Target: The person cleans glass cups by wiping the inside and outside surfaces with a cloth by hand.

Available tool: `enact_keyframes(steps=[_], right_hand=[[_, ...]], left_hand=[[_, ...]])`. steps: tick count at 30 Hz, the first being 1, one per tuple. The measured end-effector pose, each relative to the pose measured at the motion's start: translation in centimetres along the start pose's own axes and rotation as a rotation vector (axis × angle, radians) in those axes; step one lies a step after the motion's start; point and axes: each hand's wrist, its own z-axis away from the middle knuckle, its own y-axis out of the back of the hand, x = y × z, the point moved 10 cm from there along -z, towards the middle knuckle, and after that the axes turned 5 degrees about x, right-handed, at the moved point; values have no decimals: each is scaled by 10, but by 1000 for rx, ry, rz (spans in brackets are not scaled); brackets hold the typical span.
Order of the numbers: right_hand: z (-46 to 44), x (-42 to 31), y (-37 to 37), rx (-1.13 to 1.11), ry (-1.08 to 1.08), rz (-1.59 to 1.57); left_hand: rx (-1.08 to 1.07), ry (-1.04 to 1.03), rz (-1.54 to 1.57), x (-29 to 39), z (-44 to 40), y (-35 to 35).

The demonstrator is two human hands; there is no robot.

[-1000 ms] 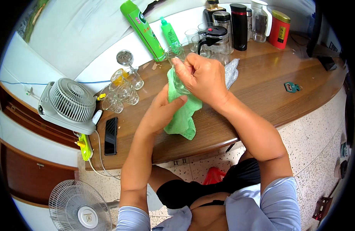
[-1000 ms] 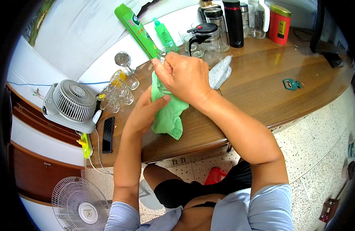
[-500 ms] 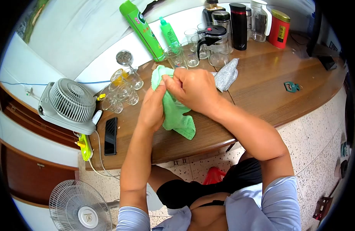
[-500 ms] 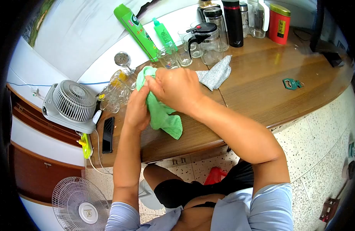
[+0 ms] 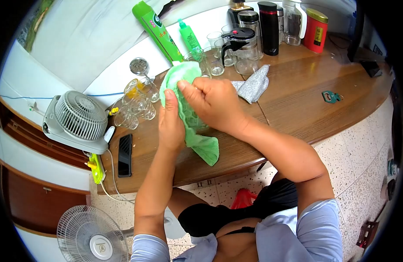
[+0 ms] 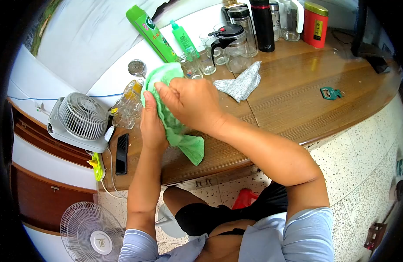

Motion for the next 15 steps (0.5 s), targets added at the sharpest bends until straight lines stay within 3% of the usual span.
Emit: enact_keyframes(steps=[6, 11, 15], right_hand=[[2, 6, -13, -123, -50, -109], [15, -18, -24, -237, 105, -127], [21, -29, -30, -362, 144, -147]], left_hand=[[27, -74, -49, 3, 3, 1], [141, -125, -125, 18, -1, 29], [288, 165, 286, 1, -8, 38]])
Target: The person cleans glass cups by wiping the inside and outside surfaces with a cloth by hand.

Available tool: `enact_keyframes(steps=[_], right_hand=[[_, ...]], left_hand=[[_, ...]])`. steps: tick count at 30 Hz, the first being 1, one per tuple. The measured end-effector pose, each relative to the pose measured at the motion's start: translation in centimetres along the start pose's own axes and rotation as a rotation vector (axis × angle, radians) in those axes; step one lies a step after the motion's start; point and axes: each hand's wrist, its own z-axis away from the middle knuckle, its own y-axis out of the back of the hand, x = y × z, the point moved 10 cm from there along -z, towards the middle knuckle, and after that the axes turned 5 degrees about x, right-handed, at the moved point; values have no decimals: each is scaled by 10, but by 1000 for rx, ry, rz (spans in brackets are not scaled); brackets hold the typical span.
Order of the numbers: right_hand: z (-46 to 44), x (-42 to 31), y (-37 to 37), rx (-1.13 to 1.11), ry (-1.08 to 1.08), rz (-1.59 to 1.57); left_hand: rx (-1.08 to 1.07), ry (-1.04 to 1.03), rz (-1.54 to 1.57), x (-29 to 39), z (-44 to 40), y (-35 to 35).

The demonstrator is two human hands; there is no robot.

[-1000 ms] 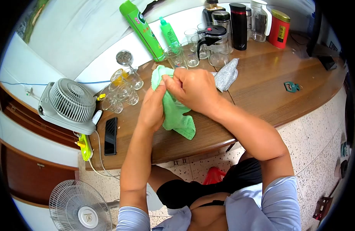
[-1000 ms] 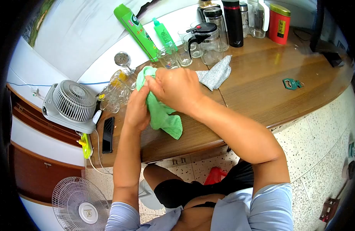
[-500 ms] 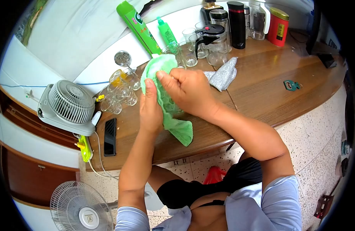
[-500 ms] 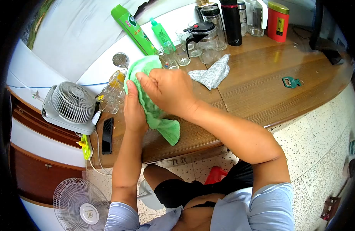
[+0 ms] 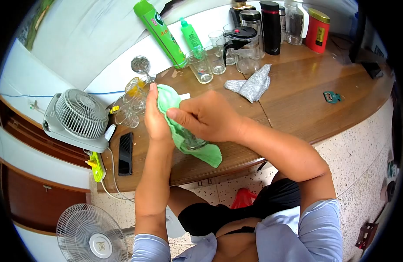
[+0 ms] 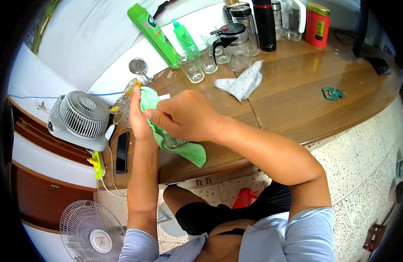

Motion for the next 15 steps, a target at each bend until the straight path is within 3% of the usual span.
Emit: enact_keyframes(steps=[6, 9, 11, 15], right_hand=[[1, 14, 11, 212, -9, 141], [-5, 35, 28, 287, -185, 86], [-8, 40, 32, 269, -215, 70], [-7, 38, 21, 181, -191, 10]], left_hand=[[-101, -105, -78, -9, 4, -3], [-145, -185, -194, -17, 22, -24], [-242, -217, -317, -17, 31, -35], [-208, -351, -452, -7, 32, -37]])
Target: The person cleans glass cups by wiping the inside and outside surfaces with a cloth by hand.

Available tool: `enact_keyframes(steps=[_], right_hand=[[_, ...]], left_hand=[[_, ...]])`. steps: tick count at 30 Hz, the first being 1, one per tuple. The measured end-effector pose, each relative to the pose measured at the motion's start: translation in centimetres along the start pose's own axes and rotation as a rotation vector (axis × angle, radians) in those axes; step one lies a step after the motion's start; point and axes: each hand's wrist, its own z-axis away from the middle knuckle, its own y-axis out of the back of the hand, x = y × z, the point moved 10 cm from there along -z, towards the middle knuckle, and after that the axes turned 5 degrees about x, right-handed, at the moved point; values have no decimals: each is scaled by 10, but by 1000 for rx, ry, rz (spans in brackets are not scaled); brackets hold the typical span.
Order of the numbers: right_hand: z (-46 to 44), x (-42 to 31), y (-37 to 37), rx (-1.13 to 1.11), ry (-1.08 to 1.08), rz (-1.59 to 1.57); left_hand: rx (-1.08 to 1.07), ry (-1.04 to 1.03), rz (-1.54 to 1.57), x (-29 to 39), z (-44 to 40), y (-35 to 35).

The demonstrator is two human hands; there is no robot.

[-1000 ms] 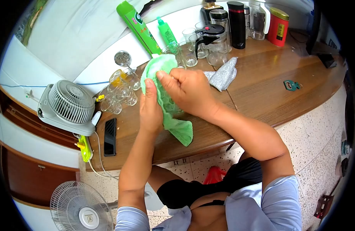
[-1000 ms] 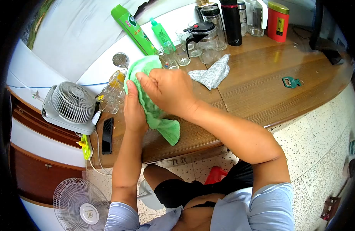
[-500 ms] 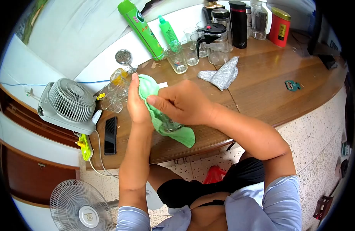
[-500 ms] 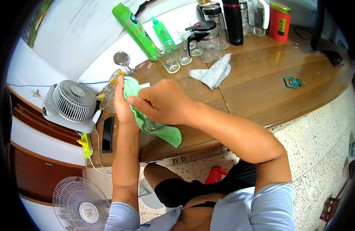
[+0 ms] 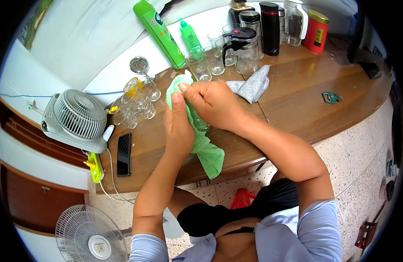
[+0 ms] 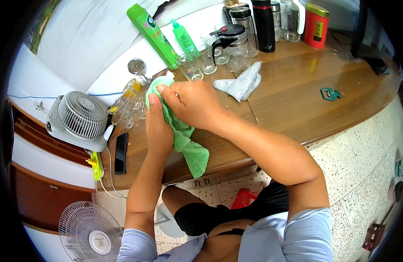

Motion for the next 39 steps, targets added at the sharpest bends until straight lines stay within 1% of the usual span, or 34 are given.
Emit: enact_keyframes(steps=[2, 4, 5, 6, 10, 12, 15, 16, 19, 20, 22, 26, 28, 29, 30, 31, 33, 34, 37, 39], right_hand=[[5, -8, -9, -64, 53, 21], [11, -19, -16, -121, 136, 94], [14, -25, -17, -131, 168, 101], [16, -30, -17, -140, 200, 107], [19, -38, -15, -144, 285, 162], [16, -33, -11, -80, 226, 187], [10, -20, -4, 24, 125, 193], [7, -16, 0, 58, 90, 191], [2, -5, 6, 44, -6, 154], [2, -3, 4, 21, -13, 146], [5, -1, -2, -25, -27, 127], [13, -19, -8, -27, 115, 180], [18, -30, -10, -27, 194, 198], [18, -33, -10, -48, 189, 147], [19, -38, -8, -68, 185, 96], [19, -41, -8, -89, 181, 43], [15, -47, -1, 12, 250, -52], [15, -49, 2, 64, 284, -100], [11, -33, -5, 0, 139, -251], [13, -18, -19, -35, 43, -403]], left_hand=[[27, -47, -127, 1, -6, 14], [48, -27, -70, 2, -12, 29], [57, -17, -42, 2, -13, 33], [118, 7, -43, 13, -12, 30], [140, 74, 91, 3, -16, 35], [121, 71, 123, -5, -15, 33], [70, -53, -21, 6, -3, 16], [58, -54, -78, 1, 0, 11], [-6, -348, -343, 22, 7, -6], [-59, -356, -371, 21, 7, -9], [-10, -317, -367, 23, 5, -5], [28, -187, -319, 11, -10, 19], [44, -57, -153, 13, -15, 25], [52, 8, -71, 14, -16, 26], [103, 27, -48, 15, -20, 30], [113, 107, 51, 8, -22, 31], [129, 265, 252, -6, -23, 35], [40, 305, 389, -16, -29, 37], [46, 322, 715, -27, -32, 37], [60, 329, 720, -47, -37, 53]])
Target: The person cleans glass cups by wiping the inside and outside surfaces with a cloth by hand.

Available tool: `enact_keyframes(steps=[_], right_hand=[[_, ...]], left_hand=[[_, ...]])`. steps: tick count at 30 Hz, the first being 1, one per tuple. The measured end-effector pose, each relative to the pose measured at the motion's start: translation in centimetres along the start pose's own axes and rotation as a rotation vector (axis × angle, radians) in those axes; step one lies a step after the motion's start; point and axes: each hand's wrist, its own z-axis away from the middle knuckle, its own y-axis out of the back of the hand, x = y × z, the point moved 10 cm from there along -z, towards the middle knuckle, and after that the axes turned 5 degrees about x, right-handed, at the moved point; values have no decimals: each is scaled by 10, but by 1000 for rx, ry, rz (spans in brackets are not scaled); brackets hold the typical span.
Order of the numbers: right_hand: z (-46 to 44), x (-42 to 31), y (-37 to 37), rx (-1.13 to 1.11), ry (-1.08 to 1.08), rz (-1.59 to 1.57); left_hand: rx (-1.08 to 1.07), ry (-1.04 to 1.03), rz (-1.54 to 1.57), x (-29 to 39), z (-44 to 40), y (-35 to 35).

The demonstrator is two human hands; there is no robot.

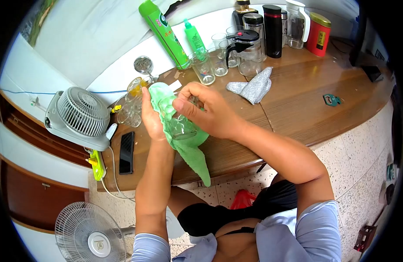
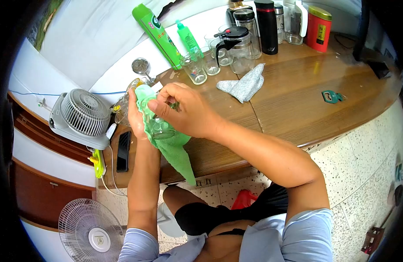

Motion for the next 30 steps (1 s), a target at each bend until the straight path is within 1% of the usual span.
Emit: enact_keyframes(steps=[1, 2, 3, 4, 6, 7, 10, 11, 13, 14, 17, 20, 21, 23, 25, 28, 30], right_hand=[[1, 8, -3, -7, -48, -78], [1, 8, 0, 20, -20, 9], [1, 6, 4, 48, 9, 96], [1, 3, 7, 77, 37, 183], [-3, -4, 11, 85, 100, 262], [-4, -8, 13, 88, 132, 302], [-2, -17, 8, 18, 236, 506], [-1, -19, 8, 9, 250, 534], [1, -22, 6, -11, 279, 590], [2, -23, 7, 14, 310, 637], [1, -27, 13, 112, 395, 756], [-7, -43, 28, 236, 465, 829], [-9, -47, 34, 272, 488, 855], [-12, -53, 45, 343, 517, 897], [-16, -43, 51, 331, 394, 869], [-21, -23, 58, 312, 172, 748], [-20, -7, 58, 290, 15, 635]], left_hand=[[-9, -7, -9, 0, -2, 5], [-17, -13, -19, -1, -4, 10], [-63, -20, -10, -2, 4, -4], [-19, -81, -104, 0, 12, -15], [72, -199, -289, 7, 26, -33], [8, -246, -393, 9, 24, -32], [14, -350, -602, 11, 30, -41], [-17, -366, -633, 10, 28, -39], [-7, -343, -632, 5, 27, -36], [-1, -331, -631, 3, 27, -36], [19, -186, -511, -6, 32, -54], [-1, 31, -356, -40, 34, -47], [-9, 62, -440, -46, 38, -51], [-130, -135, -742, -45, 44, -64], [-299, -270, -909, -48, 50, -75], [-388, -502, -1073, -38, 60, -88], [-351, -474, -1064, -32, 55, -85]])
